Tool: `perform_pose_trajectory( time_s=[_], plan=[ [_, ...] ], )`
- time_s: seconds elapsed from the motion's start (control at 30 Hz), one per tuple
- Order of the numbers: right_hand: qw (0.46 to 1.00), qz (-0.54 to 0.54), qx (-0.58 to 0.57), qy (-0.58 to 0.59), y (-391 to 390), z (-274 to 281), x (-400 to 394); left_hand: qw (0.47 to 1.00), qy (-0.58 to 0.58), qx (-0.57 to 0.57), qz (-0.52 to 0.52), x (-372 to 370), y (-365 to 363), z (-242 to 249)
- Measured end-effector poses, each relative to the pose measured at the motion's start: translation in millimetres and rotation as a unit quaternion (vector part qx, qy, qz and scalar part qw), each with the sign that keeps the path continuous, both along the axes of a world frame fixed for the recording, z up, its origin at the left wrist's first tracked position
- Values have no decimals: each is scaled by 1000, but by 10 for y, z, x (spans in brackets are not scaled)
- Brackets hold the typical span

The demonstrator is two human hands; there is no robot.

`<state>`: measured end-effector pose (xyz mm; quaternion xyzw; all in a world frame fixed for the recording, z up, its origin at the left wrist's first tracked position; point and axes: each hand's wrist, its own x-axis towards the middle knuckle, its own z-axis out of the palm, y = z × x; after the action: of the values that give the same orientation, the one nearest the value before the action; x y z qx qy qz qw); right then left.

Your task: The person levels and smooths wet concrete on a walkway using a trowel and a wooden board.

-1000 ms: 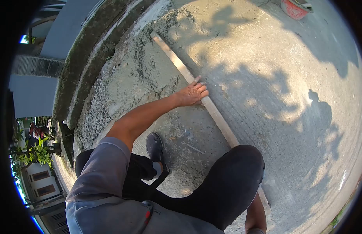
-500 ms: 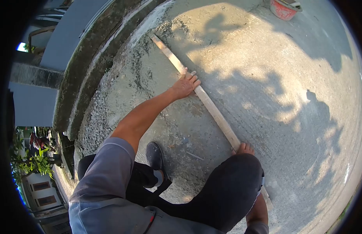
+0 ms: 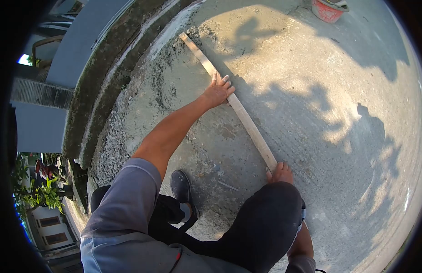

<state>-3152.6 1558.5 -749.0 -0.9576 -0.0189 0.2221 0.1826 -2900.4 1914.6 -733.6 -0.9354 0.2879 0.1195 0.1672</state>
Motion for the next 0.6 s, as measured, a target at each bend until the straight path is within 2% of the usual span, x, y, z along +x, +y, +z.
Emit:
perform_pose_trajectory(
  time_s=[0.03,0.13,0.23,0.37,0.47,0.57,0.6],
  plan=[
    [1000,-6,-12,10,-45,-12,-76,1000,19,-17,12,-164,-95,12],
    [996,-44,-53,59,-276,2,-530,996,40,-40,-66,-877,-536,-17],
    [990,-75,-80,93,-424,82,-818,992,62,-69,-89,-1165,-801,-54],
    [991,-73,-77,82,-227,52,-499,996,41,-43,-62,-383,-373,-47],
    [999,-14,-7,-33,62,-100,114,999,-11,14,33,217,-88,-70],
    [999,-19,43,-23,103,4,251,996,-25,38,78,322,-97,-186],
    [999,-14,17,-29,11,37,117,998,4,9,61,214,-187,-99]
  ],
)
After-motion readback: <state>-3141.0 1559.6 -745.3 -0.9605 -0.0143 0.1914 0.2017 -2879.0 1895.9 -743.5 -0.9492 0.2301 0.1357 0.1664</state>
